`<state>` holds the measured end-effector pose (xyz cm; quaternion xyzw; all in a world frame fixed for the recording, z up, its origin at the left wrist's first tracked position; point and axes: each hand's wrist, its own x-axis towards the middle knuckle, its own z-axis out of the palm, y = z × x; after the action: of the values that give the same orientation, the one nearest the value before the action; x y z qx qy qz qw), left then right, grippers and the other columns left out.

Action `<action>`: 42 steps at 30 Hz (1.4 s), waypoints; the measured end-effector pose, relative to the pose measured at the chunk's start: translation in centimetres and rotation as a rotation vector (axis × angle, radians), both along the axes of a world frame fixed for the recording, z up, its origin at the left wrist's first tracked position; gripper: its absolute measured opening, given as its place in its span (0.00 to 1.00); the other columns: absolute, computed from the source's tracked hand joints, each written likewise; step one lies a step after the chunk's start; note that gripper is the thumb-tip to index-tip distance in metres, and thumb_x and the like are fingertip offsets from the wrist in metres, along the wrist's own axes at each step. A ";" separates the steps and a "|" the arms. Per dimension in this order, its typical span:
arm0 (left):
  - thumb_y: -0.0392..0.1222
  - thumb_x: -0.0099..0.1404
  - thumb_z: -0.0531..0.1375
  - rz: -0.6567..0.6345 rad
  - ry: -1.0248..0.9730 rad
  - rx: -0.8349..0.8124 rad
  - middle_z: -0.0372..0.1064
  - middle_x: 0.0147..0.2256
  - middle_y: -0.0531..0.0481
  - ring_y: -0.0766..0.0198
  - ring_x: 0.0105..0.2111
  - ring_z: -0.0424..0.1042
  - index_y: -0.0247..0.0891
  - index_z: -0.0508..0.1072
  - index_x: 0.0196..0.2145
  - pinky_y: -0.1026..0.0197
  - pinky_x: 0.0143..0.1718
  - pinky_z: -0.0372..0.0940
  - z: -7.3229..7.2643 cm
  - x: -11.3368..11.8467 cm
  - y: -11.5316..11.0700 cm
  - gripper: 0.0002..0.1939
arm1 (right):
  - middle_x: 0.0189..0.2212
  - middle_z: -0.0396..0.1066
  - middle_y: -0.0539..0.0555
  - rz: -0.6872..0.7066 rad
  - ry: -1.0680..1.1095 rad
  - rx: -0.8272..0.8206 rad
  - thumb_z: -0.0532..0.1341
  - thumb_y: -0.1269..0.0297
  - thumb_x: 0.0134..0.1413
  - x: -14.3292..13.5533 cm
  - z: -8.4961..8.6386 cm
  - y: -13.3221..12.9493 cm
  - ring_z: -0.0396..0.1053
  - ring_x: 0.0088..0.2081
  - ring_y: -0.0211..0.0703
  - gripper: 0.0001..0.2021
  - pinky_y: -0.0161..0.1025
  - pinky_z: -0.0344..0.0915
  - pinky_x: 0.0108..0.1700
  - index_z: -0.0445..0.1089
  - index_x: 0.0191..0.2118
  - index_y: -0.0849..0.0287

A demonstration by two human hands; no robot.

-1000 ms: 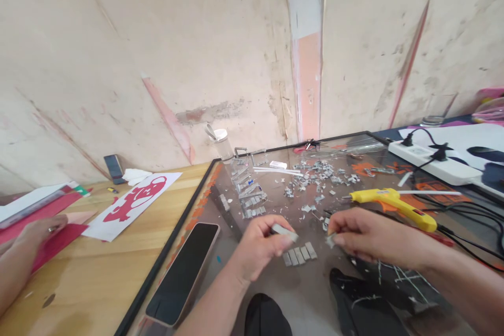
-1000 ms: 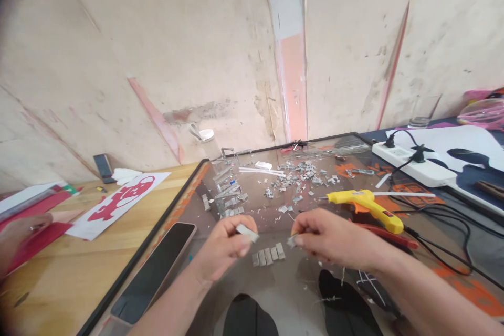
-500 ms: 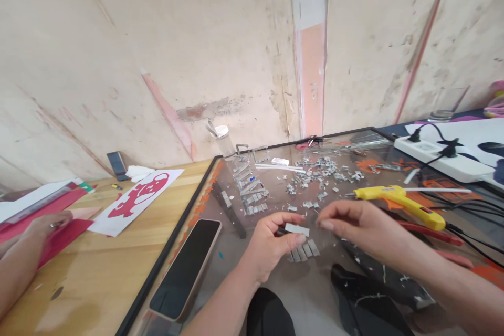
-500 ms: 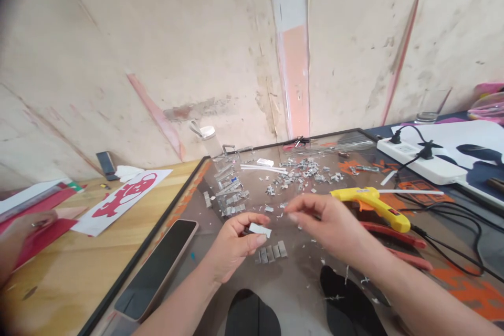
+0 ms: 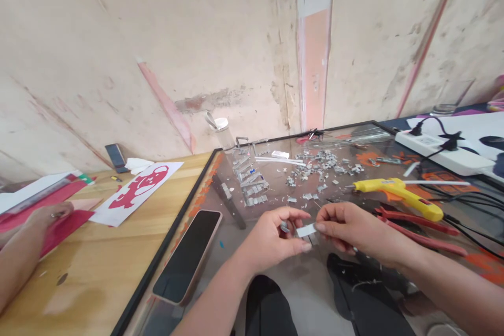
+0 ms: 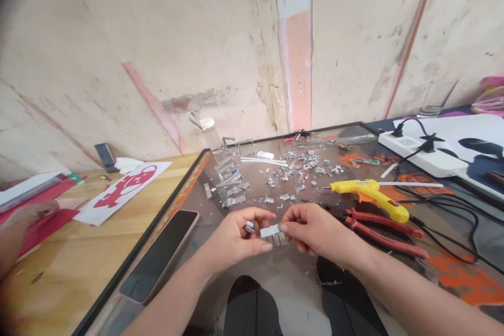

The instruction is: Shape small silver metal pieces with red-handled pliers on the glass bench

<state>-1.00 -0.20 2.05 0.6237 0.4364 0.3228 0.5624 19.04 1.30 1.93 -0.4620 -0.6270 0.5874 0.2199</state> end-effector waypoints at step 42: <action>0.34 0.55 0.56 -0.067 0.749 0.474 0.66 0.27 0.54 0.68 0.26 0.63 0.39 0.71 0.30 0.66 0.27 0.55 -1.5 -1.3 0.1 0.05 | 0.19 0.61 0.46 0.301 -0.404 0.125 0.49 0.59 0.55 0.7 -1.3 -0.3 0.55 0.19 0.31 0.12 0.29 0.51 0.20 0.60 0.25 0.58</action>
<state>-2.32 -0.12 0.55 0.8233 0.5034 0.1472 0.2170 19.74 0.99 0.65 -0.4571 -0.7550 0.4692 0.0285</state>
